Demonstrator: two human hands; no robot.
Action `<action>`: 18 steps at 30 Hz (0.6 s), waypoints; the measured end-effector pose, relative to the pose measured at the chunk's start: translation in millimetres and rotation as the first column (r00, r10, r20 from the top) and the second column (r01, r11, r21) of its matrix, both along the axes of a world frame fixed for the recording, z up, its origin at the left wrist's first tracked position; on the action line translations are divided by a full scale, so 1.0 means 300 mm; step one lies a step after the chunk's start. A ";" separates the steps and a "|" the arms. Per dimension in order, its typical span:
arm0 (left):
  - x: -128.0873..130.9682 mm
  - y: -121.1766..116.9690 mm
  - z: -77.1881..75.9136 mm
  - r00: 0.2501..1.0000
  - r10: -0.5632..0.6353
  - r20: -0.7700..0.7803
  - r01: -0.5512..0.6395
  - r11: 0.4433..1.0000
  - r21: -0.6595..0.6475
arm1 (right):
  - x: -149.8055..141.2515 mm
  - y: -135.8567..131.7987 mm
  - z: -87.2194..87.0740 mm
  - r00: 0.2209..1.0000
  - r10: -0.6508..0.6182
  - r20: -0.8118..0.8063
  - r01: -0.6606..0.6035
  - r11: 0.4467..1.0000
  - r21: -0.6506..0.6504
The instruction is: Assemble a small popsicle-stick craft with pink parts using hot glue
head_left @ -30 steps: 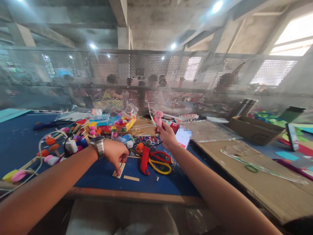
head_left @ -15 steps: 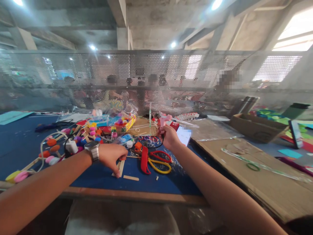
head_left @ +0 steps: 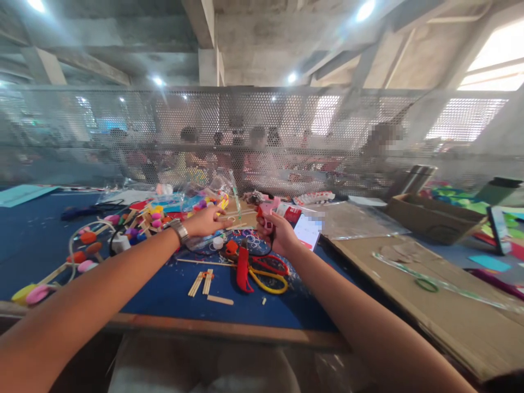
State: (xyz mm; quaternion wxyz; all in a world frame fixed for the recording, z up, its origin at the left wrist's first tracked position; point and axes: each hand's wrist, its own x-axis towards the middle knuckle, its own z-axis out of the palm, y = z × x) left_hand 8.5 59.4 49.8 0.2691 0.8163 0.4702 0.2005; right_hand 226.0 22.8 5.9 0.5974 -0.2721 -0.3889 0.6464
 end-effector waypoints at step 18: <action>0.031 0.045 0.043 0.917 0.025 -0.399 0.009 0.997 0.082 | 0.022 0.033 0.000 0.987 -0.129 -0.098 0.125 0.991 -0.051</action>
